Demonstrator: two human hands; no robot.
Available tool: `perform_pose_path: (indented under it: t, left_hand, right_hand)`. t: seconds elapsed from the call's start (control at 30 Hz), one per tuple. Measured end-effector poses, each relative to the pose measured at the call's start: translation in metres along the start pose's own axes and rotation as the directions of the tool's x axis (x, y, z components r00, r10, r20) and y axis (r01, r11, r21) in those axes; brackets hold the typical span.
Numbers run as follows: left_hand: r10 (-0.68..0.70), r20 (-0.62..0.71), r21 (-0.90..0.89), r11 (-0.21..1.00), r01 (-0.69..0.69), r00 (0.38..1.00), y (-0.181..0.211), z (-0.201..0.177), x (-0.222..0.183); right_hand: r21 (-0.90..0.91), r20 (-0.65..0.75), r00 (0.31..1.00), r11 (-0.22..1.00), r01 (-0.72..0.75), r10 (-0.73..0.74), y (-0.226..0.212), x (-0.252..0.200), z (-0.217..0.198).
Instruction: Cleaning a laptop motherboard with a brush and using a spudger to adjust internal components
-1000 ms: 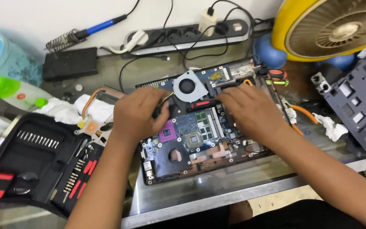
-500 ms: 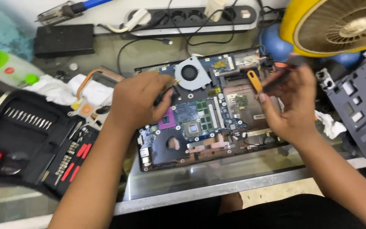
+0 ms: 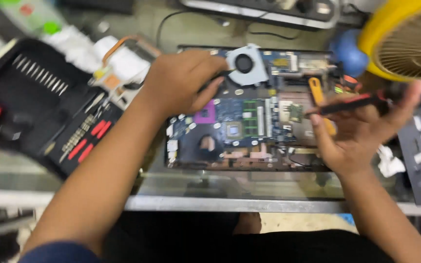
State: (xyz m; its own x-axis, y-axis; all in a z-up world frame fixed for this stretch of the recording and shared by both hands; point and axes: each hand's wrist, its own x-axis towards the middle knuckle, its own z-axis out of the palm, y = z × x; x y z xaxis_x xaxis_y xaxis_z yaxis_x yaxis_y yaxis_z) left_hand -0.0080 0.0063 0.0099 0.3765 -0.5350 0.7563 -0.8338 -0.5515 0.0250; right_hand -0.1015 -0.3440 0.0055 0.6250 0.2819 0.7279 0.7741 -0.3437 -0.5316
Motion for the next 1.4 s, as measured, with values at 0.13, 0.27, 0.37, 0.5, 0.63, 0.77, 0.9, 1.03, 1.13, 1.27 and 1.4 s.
perform_pose_path:
  t: [0.13, 0.27, 0.37, 0.5, 0.63, 0.77, 0.9, 1.03, 1.13, 1.27, 1.4]
  left_hand:
    - [0.012, -0.007, 0.052, 0.999, -0.011, 1.000, -0.007, 0.004, -0.011]
    - [0.056, -0.010, 0.041, 0.998, -0.056, 0.998, -0.009, 0.010, -0.008]
    - [0.088, -0.011, 0.028, 0.996, -0.087, 0.996, -0.008, 0.010, -0.007]
    - [0.111, 0.013, 0.021, 0.994, -0.111, 0.994, -0.010, 0.005, -0.006]
    - [0.106, 0.033, 0.028, 0.994, -0.107, 0.994, -0.007, 0.002, -0.006]
    - [0.088, 0.037, -0.011, 0.996, -0.088, 0.995, -0.006, 0.001, -0.005]
    - [0.060, 0.032, -0.006, 0.998, -0.060, 0.998, -0.004, 0.001, -0.005]
    - [0.015, 0.033, -0.023, 1.000, -0.014, 0.999, -0.003, 0.000, -0.005]
    - [-0.009, 0.030, -0.060, 0.998, 0.010, 0.999, -0.002, -0.001, -0.006]
    - [-0.025, 0.034, -0.083, 0.996, 0.028, 0.999, -0.002, 0.000, -0.005]
    - [-0.031, 0.046, -0.093, 0.995, 0.035, 0.998, -0.002, 0.001, -0.006]
  right_hand:
    - [-0.049, 0.005, 0.991, 0.990, -0.132, 0.132, 0.009, -0.022, -0.006]
    - [-0.034, 0.091, 0.996, 0.999, -0.001, 0.004, 0.000, -0.001, 0.002]
    - [-0.012, 0.168, 0.982, 0.995, 0.096, -0.093, -0.001, 0.009, 0.005]
    - [0.066, 0.123, 0.992, 0.998, 0.008, -0.016, 0.003, 0.000, -0.001]
    - [0.018, 0.166, 0.983, 0.997, -0.080, 0.076, -0.017, 0.012, 0.005]
    - [0.084, 0.112, 0.976, 0.977, -0.197, 0.187, -0.017, -0.001, 0.010]
    - [0.026, 0.126, 0.987, 0.994, -0.102, 0.098, -0.024, 0.015, 0.019]
    - [0.016, 0.131, 0.989, 0.997, -0.075, 0.073, -0.018, 0.013, 0.019]
    - [0.036, 0.122, 0.990, 0.997, -0.074, 0.069, -0.010, 0.007, 0.020]
    - [0.084, 0.130, 0.988, 0.993, -0.088, 0.077, -0.013, 0.009, 0.023]
    - [-0.050, 0.103, 0.990, 0.995, -0.088, 0.093, -0.016, 0.009, 0.017]
